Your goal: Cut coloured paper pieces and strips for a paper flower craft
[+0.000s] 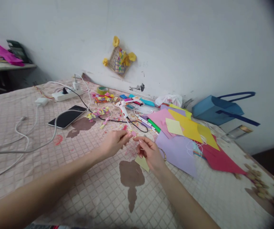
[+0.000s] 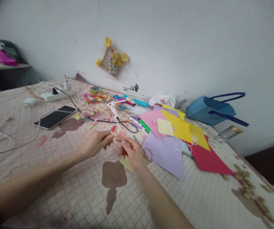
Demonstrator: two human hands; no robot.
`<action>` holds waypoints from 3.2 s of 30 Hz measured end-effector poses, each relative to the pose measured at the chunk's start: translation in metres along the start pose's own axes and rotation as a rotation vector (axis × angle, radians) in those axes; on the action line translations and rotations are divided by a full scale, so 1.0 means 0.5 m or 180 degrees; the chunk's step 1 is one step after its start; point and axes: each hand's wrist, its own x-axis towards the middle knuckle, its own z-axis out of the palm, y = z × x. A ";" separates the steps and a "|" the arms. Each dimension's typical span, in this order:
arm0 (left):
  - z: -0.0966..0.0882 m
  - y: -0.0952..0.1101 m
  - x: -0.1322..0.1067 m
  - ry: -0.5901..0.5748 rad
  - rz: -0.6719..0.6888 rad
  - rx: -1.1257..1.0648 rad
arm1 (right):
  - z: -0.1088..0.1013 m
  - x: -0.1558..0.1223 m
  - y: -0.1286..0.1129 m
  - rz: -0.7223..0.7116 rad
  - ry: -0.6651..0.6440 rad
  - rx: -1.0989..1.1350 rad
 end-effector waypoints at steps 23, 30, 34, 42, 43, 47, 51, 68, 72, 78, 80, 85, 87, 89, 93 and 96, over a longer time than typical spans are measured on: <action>0.000 -0.001 0.000 0.0152 0.0380 0.1267 | -0.016 0.008 -0.003 0.0080 0.0313 -0.0033; 0.011 -0.003 -0.006 0.0195 0.0320 0.0760 | -0.008 0.004 0.000 0.0180 0.0213 0.0174; 0.024 0.008 -0.014 0.0281 0.0758 0.0298 | 0.000 0.000 0.005 0.0227 0.0080 0.0242; 0.035 -0.009 -0.011 0.0374 0.1522 0.0642 | 0.014 -0.003 0.009 0.0522 -0.0037 0.0606; 0.034 -0.011 -0.010 0.0413 0.1624 0.0715 | 0.015 -0.004 0.008 0.0548 -0.0057 0.0656; 0.026 -0.007 -0.010 0.0481 0.1892 0.1147 | 0.020 -0.008 0.002 0.0673 -0.0068 0.0938; 0.017 0.005 -0.009 0.0348 0.1839 0.1485 | 0.026 -0.015 -0.005 0.0823 -0.0236 0.1097; -0.010 -0.033 0.016 0.0924 0.0591 0.1182 | -0.122 0.010 -0.039 -0.0083 -0.0982 -0.3753; -0.009 -0.035 0.019 0.0946 0.0668 0.0972 | -0.101 -0.003 -0.018 -0.0067 -0.0932 -0.4205; -0.013 -0.036 0.016 0.0783 0.0507 0.0708 | -0.126 0.059 -0.015 -0.0120 -0.0616 -0.3308; -0.008 -0.036 0.014 0.0628 0.0433 0.0581 | -0.152 0.112 -0.034 -0.0170 -0.0316 -0.3207; 0.016 -0.023 -0.004 -0.0036 0.0480 0.0343 | -0.211 0.207 -0.103 -0.0471 0.0858 -0.3198; 0.024 -0.011 -0.013 -0.0275 0.0560 0.0427 | -0.220 0.194 -0.112 -0.0511 0.0985 -0.3303; 0.029 0.000 -0.021 -0.0410 0.0527 0.0536 | -0.219 0.152 -0.102 -0.0406 0.0791 -0.3452; 0.034 0.006 -0.023 -0.0351 0.0403 0.0526 | -0.200 0.052 -0.047 -0.0040 0.0090 -0.4028; 0.035 0.002 -0.017 -0.0322 0.0475 0.0238 | -0.189 0.016 -0.019 0.0210 0.0014 -0.4562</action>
